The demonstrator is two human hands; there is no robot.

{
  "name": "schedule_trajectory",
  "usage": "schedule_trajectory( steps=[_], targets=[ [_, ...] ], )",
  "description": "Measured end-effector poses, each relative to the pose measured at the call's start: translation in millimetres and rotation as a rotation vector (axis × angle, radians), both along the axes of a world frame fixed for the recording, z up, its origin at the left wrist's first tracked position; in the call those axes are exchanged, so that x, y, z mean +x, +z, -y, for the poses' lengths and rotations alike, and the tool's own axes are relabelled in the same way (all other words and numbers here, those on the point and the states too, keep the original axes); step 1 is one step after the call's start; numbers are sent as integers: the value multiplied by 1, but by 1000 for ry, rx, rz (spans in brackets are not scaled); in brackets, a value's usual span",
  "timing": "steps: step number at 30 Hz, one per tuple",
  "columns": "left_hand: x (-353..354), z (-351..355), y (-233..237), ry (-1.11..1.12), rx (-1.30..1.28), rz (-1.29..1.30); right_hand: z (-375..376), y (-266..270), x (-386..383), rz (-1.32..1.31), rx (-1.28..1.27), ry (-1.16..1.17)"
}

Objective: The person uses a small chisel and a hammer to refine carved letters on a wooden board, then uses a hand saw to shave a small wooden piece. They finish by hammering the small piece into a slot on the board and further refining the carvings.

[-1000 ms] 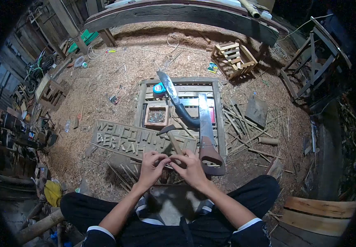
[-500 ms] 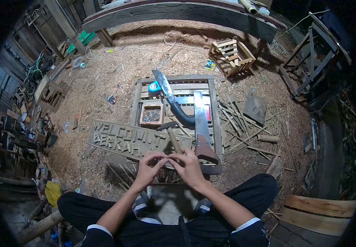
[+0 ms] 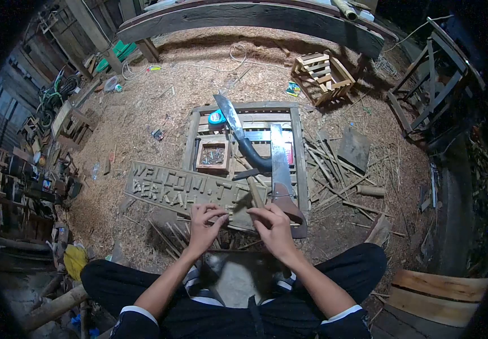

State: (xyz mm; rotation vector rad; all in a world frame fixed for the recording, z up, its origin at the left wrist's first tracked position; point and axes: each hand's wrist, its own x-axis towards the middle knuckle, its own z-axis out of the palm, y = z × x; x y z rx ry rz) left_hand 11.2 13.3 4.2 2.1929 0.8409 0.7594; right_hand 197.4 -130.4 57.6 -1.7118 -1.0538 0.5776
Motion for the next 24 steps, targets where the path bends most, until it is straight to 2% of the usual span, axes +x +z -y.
schedule_trajectory(
  steps=[8,11,24],
  targets=[
    [2,1,0,23,-22,-42,2,-3,3,14,-36,12],
    [1,0,-6,16,7,-31,1,-4,2,-63,-24,-8],
    [3,0,-4,25,22,-89,1,1,1,-11,-42,18]
  ],
)
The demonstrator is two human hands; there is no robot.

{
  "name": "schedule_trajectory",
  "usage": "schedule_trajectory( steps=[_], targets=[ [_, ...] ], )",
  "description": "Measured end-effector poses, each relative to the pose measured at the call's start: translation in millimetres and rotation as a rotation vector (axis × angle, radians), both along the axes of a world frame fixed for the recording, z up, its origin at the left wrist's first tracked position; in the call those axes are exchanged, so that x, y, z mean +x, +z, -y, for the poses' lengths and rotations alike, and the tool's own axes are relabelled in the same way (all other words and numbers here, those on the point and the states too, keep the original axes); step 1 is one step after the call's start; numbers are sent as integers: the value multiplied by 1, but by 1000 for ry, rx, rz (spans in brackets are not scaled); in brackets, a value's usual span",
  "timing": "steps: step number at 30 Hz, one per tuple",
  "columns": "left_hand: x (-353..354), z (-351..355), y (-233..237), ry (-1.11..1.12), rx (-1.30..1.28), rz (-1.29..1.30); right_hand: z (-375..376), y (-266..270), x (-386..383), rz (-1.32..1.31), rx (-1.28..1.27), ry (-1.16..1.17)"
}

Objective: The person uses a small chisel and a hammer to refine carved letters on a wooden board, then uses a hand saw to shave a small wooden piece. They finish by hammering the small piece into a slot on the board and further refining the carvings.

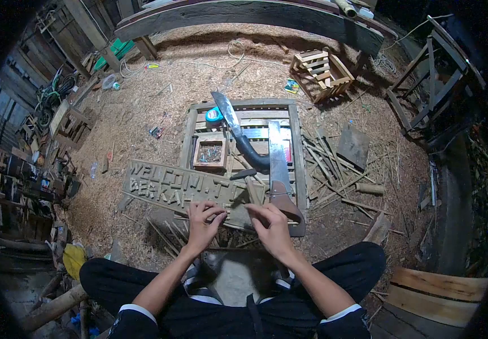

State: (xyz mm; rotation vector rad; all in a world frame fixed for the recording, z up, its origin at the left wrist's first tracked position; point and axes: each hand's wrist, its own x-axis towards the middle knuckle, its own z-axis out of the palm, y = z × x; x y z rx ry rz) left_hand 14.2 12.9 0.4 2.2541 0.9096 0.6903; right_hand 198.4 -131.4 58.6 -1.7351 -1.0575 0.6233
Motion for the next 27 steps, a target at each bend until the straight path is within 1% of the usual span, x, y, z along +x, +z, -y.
schedule_trajectory(
  steps=[2,4,5,7,8,11,15,17,18,20,21,23,27],
  targets=[
    [0,0,1,-8,11,-11,-1,0,-3,40,36,4],
    [0,1,2,-9,16,-8,-3,3,-11,-182,94,-87],
    [0,1,2,-9,20,-5,-1,1,-9,-182,94,-84],
    [0,1,1,-10,30,7,3,-2,-4,38,-14,95],
    [-1,1,1,-14,40,17,5,-2,-4,39,-13,100],
    [-1,1,0,-12,57,25,10,1,-4,182,-75,218],
    [-2,0,0,-31,69,16,12,11,-8,194,-159,232],
    [-2,0,0,-39,73,20,14,7,-12,216,-52,208],
    [-2,-1,-2,-36,73,21,15,7,-12,216,-52,210],
    [-2,-1,-5,-30,101,37,18,7,-12,291,-231,282],
    [-2,0,-4,-29,99,36,18,7,-12,290,-233,284],
    [-2,0,0,-34,94,47,18,7,-13,246,-109,233],
    [-2,0,0,-34,95,52,18,10,-13,269,-75,204]
  ],
)
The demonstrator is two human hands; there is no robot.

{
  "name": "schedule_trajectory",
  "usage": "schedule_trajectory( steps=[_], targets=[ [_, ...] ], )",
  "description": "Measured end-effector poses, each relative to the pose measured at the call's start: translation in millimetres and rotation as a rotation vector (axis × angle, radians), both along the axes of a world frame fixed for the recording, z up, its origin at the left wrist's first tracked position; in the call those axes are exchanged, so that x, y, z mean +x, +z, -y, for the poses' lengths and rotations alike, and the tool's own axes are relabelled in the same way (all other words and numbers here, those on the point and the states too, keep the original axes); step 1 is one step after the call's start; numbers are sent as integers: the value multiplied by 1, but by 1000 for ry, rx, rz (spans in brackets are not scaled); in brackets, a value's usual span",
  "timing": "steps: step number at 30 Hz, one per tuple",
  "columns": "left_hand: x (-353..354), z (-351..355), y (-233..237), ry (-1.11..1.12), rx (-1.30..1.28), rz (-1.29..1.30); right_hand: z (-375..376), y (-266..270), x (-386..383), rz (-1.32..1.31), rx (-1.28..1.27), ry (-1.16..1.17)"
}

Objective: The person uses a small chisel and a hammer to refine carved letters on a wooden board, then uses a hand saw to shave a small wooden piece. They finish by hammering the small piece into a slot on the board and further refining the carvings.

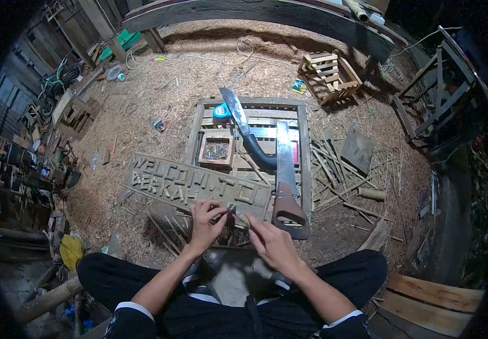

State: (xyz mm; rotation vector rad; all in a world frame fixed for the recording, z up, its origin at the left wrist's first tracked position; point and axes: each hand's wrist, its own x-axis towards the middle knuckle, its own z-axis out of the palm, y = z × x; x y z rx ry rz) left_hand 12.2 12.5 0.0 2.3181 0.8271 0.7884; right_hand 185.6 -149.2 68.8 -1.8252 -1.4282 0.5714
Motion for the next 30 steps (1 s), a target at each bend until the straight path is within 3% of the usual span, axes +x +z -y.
schedule_trajectory(
  steps=[3,5,27,30],
  targets=[
    [0,-1,0,-14,-14,3,3,0,1,65,-168,51],
    [0,0,0,4,-9,8,2,0,-1,15,-44,13],
    [-1,-2,-8,8,-6,35,2,-7,1,96,-84,36],
    [-2,-1,-7,-1,-37,37,1,2,-2,3,-1,-11]
  ],
)
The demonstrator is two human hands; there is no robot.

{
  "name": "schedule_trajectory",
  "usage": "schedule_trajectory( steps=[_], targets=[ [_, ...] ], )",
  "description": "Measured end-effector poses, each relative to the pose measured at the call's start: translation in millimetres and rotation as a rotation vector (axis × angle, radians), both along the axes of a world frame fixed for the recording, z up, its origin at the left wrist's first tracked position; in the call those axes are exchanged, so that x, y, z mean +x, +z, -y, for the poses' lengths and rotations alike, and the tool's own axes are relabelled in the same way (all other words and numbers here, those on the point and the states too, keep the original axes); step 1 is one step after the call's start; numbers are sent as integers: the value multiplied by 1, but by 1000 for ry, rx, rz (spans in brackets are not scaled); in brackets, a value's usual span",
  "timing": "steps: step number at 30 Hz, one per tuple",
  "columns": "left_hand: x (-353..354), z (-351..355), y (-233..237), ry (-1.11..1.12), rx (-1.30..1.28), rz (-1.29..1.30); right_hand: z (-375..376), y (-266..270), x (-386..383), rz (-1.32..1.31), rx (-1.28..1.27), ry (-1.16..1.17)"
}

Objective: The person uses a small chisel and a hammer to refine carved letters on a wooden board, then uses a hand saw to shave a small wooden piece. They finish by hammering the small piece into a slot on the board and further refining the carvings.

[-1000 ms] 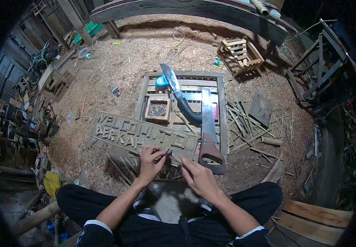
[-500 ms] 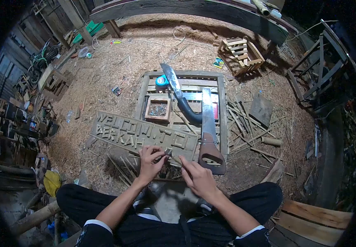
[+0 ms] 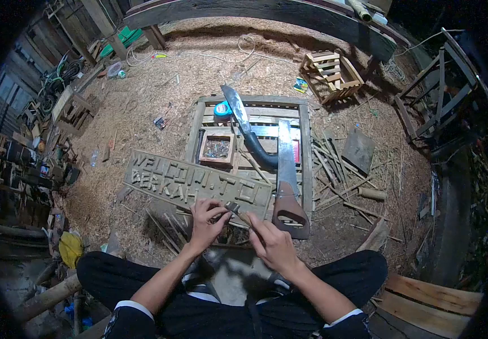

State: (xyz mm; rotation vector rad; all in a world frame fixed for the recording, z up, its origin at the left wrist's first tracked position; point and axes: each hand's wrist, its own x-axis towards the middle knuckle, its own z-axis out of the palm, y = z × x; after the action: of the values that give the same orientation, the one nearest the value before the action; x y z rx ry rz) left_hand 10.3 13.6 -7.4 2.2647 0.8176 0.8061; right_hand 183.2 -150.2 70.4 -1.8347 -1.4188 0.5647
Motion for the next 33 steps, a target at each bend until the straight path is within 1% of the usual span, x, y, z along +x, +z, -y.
schedule_trajectory(
  steps=[2,3,6,8,9,11,17,21,23,26,29,33],
  targets=[
    [0,0,4,-6,7,-18,2,-14,3,105,-98,40],
    [1,0,4,-10,10,-16,2,-14,3,106,-95,37],
    [-1,1,3,3,7,-16,-1,-9,3,85,-27,4],
    [0,0,3,-12,-26,-14,-2,-2,5,15,67,-73],
    [1,0,6,-14,-28,-12,-3,-1,7,17,65,-76],
    [2,1,14,-18,15,-54,-2,-1,11,19,44,-59],
    [4,-5,13,-96,108,-118,-5,-7,6,34,31,-20],
    [5,-6,8,-85,87,-78,-5,-7,6,47,-8,1],
    [3,-8,9,-109,98,-100,-4,-6,6,66,-59,34],
    [2,-8,4,-109,110,-98,-4,-9,6,109,-20,50],
    [0,-8,9,-117,99,-91,-3,2,4,165,-34,84],
    [-1,-8,9,-103,81,-74,-2,-7,2,186,5,72]
  ],
)
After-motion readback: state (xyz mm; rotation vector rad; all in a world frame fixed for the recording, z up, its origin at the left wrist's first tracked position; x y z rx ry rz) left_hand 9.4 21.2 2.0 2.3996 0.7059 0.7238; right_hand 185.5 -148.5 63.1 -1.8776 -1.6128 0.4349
